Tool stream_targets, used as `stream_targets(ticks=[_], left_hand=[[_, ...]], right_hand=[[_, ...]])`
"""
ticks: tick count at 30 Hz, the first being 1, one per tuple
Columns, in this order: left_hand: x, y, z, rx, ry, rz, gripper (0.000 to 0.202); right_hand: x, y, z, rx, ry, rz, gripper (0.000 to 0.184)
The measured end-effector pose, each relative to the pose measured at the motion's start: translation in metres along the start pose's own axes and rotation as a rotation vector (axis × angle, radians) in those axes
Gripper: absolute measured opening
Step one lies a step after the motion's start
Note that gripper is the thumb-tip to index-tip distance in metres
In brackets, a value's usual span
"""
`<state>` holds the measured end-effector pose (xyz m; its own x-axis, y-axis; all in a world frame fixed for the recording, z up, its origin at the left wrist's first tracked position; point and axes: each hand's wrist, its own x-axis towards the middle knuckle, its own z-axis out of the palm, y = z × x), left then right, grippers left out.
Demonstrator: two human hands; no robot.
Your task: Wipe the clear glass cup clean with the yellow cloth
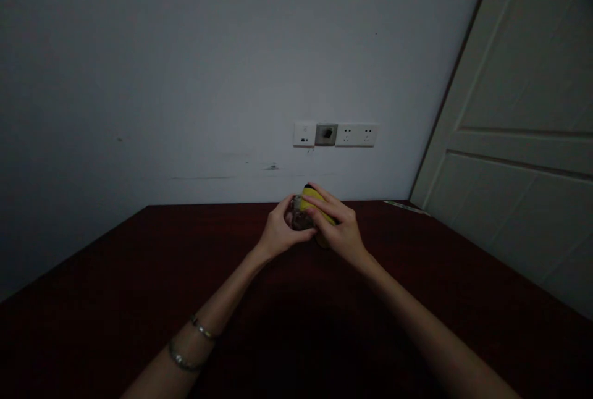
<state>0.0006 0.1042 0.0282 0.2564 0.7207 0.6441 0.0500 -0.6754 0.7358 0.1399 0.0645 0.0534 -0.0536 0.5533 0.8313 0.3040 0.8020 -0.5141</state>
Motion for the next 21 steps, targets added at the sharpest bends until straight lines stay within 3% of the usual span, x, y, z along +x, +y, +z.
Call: stream_targets(ticks=[4, 6, 13, 15, 21], left_hand=[[-0.001, -0.003, 0.0, 0.212, -0.019, 0.11, 0.081], [-0.001, -0.002, 0.0, 0.27, -0.028, 0.125, 0.08], [0.004, 0.007, -0.005, 0.328, -0.037, 0.058, 0.057], [0.004, 0.006, -0.005, 0.342, -0.03, 0.053, 0.056], [0.0, 0.0, -0.002, 0.437, -0.001, 0.071, 0.073]], right_hand=[[0.006, 0.008, -0.004, 0.044, 0.073, 0.128, 0.023], [0.007, 0.009, -0.004, 0.017, 0.065, 0.12, 0.023], [-0.003, 0.002, -0.005, -0.18, -0.192, -0.202, 0.031], [-0.004, 0.004, -0.004, -0.186, -0.222, -0.233, 0.032], [0.0, 0.014, -0.002, -0.067, 0.022, 0.021, 0.025]])
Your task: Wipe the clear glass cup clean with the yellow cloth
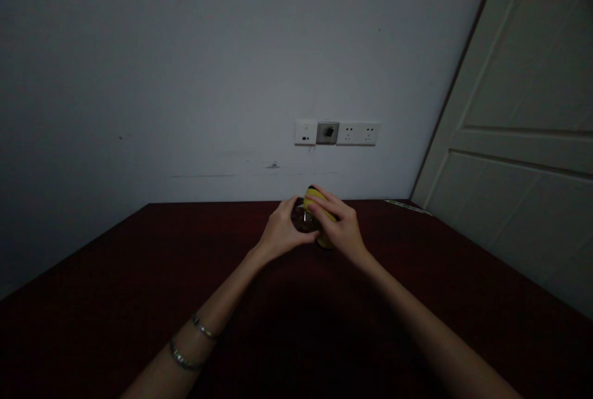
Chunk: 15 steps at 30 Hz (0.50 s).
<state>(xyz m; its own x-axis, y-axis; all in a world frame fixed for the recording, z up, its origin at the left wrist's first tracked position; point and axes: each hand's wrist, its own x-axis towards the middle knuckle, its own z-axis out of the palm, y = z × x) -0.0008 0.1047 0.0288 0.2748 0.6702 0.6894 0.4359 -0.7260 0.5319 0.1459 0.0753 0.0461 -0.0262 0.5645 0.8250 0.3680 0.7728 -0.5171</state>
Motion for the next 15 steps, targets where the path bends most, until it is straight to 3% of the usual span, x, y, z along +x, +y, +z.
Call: stream_targets(ticks=[3, 9, 11, 15], left_hand=[[-0.0008, 0.0008, 0.0014, 0.017, -0.003, -0.007, 0.075], [0.0011, 0.0067, -0.0052, -0.063, -0.033, -0.02, 0.063], [0.0008, 0.0081, -0.0055, -0.127, -0.042, -0.041, 0.064], [-0.0009, 0.0093, 0.0002, -0.399, -0.059, -0.134, 0.075]], right_hand=[[0.001, 0.0006, 0.0008, -0.006, 0.03, 0.026, 0.024], [-0.0037, -0.0078, 0.001, -0.1, -0.148, -0.241, 0.028], [-0.0021, -0.0071, -0.0002, -0.05, -0.137, -0.192, 0.027], [0.0054, -0.0002, -0.0029, 0.131, 0.021, 0.047, 0.022]])
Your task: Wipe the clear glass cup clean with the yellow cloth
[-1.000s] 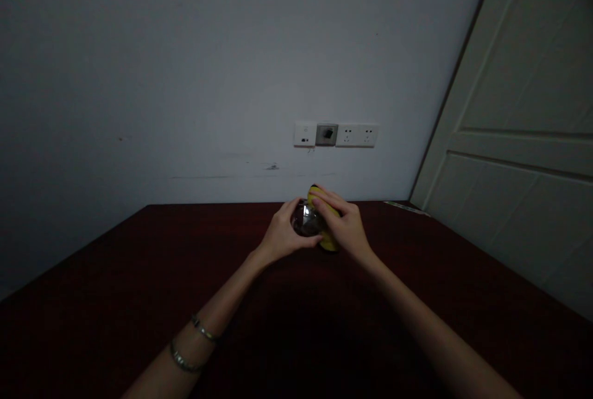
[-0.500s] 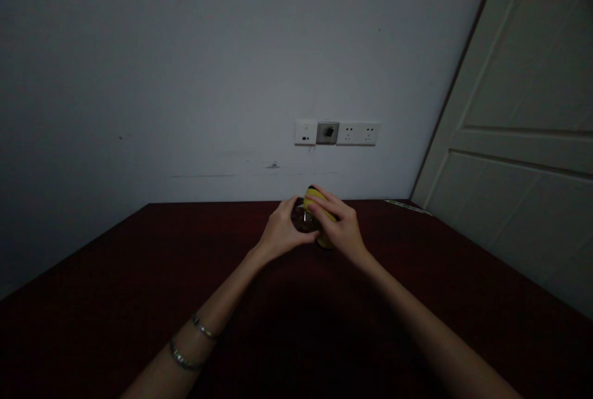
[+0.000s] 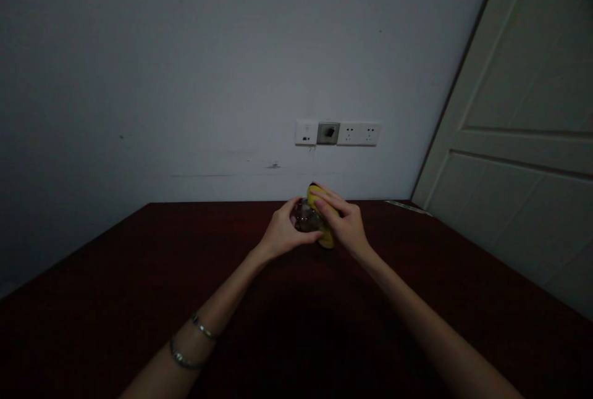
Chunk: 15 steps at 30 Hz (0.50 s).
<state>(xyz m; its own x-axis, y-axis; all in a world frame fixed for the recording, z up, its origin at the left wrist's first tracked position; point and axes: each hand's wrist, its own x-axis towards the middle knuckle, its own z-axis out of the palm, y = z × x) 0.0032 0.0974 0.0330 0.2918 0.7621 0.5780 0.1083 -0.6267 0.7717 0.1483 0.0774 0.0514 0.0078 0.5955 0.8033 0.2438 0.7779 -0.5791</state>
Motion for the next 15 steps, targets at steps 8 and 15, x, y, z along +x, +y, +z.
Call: stream_targets(ticks=[8, 15], left_hand=[[0.002, 0.0, -0.001, -0.339, -0.051, -0.163, 0.07], [0.0, 0.003, -0.002, -0.354, -0.074, -0.133, 0.075]], right_hand=[[-0.005, -0.013, -0.001, -0.004, -0.07, -0.085, 0.024], [-0.002, -0.002, -0.002, 0.011, 0.037, -0.034, 0.023]])
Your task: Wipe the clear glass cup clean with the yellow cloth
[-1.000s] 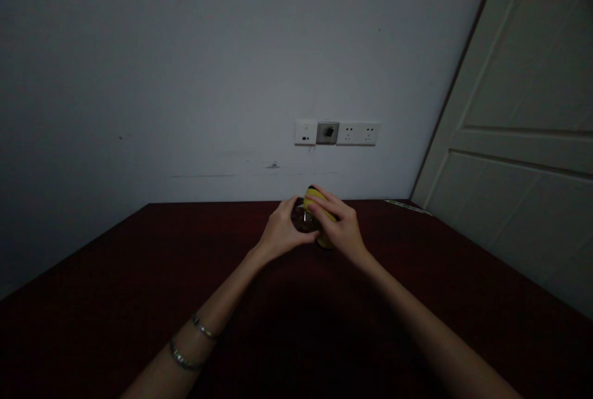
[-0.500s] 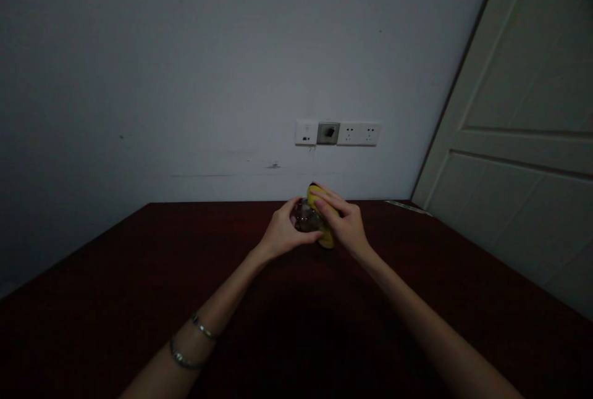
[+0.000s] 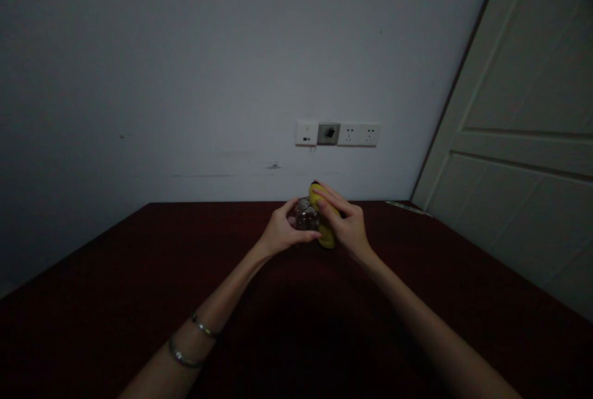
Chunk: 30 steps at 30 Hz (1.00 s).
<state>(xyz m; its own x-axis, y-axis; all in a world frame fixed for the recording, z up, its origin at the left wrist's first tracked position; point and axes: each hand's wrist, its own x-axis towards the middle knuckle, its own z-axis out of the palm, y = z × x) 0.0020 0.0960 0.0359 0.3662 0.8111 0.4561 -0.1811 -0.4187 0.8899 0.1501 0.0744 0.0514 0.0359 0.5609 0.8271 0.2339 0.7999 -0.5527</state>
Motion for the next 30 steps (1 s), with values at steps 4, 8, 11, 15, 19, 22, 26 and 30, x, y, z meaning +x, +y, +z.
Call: stream_targets(ticks=[4, 8, 11, 15, 19, 22, 26, 30], left_hand=[[0.0, -0.003, -0.001, 0.052, -0.043, 0.028, 0.078], [0.003, -0.003, -0.005, 0.135, -0.012, 0.078, 0.08], [0.003, 0.0, -0.006, 0.114, -0.031, 0.1, 0.079], [0.002, -0.001, -0.006, 0.129, -0.022, 0.085, 0.091], [0.002, -0.005, -0.007, 0.128, -0.049, 0.056, 0.096], [0.002, -0.003, -0.008, 0.097, -0.075, 0.001, 0.092], [0.003, 0.003, -0.009, 0.028, -0.103, -0.075, 0.08], [0.007, 0.002, -0.013, -0.014, -0.098, -0.082, 0.066]], right_hand=[[0.001, 0.005, -0.002, -0.047, 0.033, -0.018, 0.023], [-0.004, -0.005, -0.001, -0.085, -0.077, -0.141, 0.027], [-0.007, -0.011, 0.002, -0.07, -0.098, -0.159, 0.027], [-0.005, -0.005, 0.004, 0.021, 0.031, -0.016, 0.023], [0.0, 0.006, 0.002, 0.112, 0.082, 0.191, 0.031], [0.003, 0.013, -0.001, 0.151, 0.034, 0.27, 0.038], [0.001, 0.015, -0.01, 0.157, -0.102, 0.234, 0.043], [-0.003, 0.01, -0.016, 0.019, -0.249, 0.057, 0.067]])
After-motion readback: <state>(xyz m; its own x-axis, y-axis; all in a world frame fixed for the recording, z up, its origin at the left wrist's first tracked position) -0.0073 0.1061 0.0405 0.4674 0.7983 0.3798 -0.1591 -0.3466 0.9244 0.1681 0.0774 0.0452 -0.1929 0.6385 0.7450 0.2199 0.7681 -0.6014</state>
